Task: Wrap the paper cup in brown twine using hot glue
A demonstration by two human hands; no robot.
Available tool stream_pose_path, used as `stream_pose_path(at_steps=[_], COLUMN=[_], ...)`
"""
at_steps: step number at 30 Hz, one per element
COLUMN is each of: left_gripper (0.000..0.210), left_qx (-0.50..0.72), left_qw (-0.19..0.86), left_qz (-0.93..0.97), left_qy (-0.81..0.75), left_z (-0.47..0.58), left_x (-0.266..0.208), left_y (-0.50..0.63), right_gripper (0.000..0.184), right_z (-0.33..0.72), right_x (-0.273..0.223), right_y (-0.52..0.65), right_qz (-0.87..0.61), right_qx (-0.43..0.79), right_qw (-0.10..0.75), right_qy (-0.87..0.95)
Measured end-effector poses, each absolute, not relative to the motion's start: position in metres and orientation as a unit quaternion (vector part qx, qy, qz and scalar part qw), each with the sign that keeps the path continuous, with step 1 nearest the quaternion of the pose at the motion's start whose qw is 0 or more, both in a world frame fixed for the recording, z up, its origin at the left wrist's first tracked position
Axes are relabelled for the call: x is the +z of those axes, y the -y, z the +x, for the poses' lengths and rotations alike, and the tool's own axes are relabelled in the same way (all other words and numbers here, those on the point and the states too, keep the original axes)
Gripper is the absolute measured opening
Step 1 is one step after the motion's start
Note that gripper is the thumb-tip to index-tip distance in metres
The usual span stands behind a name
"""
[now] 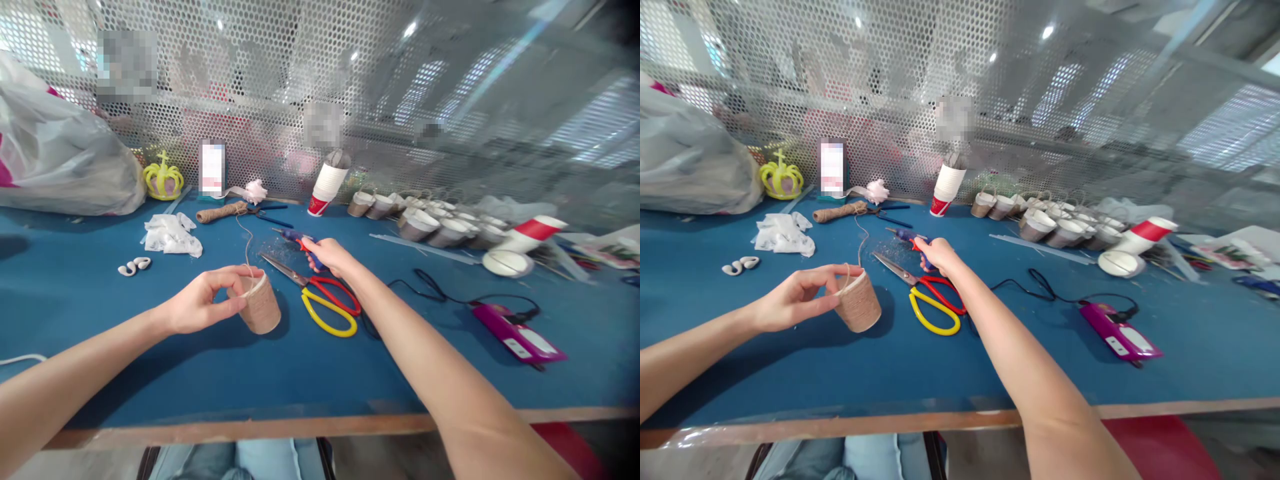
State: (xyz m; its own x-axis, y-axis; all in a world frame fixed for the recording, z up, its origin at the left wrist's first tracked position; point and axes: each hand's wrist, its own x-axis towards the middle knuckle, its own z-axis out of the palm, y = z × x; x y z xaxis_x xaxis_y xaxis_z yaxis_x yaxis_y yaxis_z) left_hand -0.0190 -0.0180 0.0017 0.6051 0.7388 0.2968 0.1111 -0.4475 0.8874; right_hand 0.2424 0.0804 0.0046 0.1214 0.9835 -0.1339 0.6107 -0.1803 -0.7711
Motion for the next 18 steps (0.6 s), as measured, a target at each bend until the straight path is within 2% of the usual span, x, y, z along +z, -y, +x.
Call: stream_pose_path(at_steps=[6,8,11,13,16,18], left_gripper=[0.018,0.017,0.016,0.016,0.017,0.017], left_qx=[0.348,0.346,0.344,0.344,0.342,0.344], left_qw=[0.441,0.437,0.423,0.406,0.38,0.371], left_qz=[0.779,0.783,0.793,0.801,0.814,0.817], left_qy=[-0.278,-0.276,-0.272,-0.273,-0.275,-0.276], left_z=[-0.018,-0.018,-0.018,-0.017,-0.017,-0.017], left_x=[0.004,0.004,0.004,0.003,0.003,0.003], left_y=[0.02,0.02,0.021,0.021,0.02,0.019], right_gripper=[0.025,0.027,0.044,0.048,0.038,0.026], right_z=[0.22,0.206,0.184,0.172,0.161,0.158], right_x=[0.022,0.033,0.047,0.051,0.051,0.049], right_y=[-0.072,-0.058,-0.034,-0.023,-0.014,-0.011], right_qz=[-0.683,-0.648,-0.535,-0.46,-0.425,-0.409], right_qx=[0.213,0.211,0.305,0.371,0.433,0.486], right_qw=[0.263,0.259,0.229,0.208,0.194,0.222], right_qy=[0.647,0.685,0.754,0.779,0.771,0.74])
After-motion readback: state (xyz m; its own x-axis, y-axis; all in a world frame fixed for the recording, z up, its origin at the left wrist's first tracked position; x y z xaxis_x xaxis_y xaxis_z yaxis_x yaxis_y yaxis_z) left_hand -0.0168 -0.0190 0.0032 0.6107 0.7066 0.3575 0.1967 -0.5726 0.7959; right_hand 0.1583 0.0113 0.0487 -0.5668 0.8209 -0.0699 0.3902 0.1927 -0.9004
